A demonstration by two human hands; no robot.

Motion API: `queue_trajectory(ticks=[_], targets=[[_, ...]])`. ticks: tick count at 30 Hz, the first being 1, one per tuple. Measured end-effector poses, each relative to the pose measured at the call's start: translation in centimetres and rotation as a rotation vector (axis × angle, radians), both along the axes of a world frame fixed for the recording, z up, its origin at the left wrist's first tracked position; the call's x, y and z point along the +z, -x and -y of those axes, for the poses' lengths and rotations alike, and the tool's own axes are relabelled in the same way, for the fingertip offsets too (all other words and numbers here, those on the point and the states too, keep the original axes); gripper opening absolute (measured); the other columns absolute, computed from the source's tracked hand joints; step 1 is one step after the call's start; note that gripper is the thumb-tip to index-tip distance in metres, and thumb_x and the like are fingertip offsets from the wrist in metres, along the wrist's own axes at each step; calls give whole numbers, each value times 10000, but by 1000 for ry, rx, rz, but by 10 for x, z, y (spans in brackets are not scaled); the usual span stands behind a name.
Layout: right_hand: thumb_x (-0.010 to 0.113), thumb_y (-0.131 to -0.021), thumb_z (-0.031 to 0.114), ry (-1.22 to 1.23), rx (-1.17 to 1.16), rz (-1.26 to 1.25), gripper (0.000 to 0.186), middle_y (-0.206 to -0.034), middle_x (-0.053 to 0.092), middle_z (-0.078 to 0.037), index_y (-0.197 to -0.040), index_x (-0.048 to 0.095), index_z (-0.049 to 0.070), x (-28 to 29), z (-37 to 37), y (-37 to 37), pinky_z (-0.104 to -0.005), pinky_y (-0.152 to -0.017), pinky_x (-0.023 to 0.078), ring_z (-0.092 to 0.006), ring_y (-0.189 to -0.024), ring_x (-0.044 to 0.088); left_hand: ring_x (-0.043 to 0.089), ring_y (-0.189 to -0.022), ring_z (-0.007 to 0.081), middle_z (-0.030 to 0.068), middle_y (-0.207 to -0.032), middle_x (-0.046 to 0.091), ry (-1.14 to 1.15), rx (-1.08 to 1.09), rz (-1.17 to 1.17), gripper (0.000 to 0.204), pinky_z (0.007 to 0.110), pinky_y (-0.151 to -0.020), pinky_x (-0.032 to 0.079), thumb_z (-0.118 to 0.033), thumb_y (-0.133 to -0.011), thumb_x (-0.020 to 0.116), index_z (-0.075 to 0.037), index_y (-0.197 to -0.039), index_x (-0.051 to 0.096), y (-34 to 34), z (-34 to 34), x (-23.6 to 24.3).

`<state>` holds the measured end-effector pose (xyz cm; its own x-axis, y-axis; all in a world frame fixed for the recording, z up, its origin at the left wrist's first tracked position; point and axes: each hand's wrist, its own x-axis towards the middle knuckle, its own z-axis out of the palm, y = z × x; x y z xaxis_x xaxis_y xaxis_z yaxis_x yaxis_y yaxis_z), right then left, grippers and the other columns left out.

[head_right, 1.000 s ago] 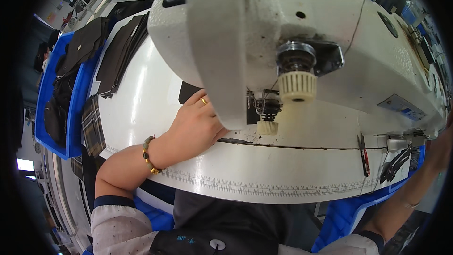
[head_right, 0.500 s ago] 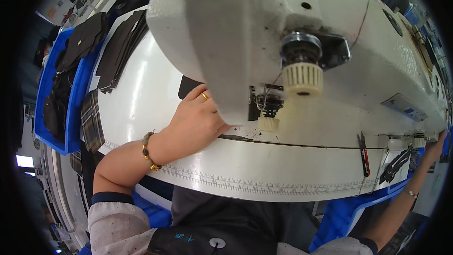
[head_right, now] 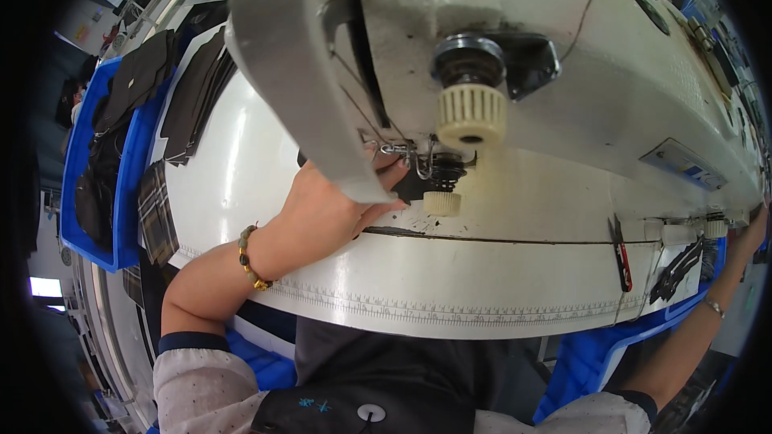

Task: Sewing zippers onto fabric or leather panels using an industrial sewing machine.

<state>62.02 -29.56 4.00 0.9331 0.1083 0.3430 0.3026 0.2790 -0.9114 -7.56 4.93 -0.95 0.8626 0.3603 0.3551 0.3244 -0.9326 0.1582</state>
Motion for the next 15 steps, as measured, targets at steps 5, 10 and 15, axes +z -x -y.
queue_trajectory(ticks=[5,10,15], targets=[[475,-1104,325,31,65,-111,476,-1432,599,-124,-1454,537,9,4,9,-15,-410,-1096,466,-265,-1293,594,626,-1225,248,66,-1190,676,-5,13,-23,409,448,-1046,465,-342,-906,737,-57,-1199,739,0,1,1],[469,-1104,329,103,70,-20,480,-1436,599,-123,-1463,530,15,-41,19,-15,-408,-1105,457,-262,-1314,584,620,-1243,246,63,-1182,677,-5,11,-33,412,443,-1045,464,-347,-910,736,-63,-1209,737,-3,1,-1],[452,-1096,295,260,69,226,463,-1421,607,-122,-1446,547,7,-62,21,-11,-402,-1108,450,-247,-1308,583,635,-997,219,66,-1114,675,-168,-14,-32,375,382,-884,488,-289,-894,712,-23,-1158,734,-3,11,4]])
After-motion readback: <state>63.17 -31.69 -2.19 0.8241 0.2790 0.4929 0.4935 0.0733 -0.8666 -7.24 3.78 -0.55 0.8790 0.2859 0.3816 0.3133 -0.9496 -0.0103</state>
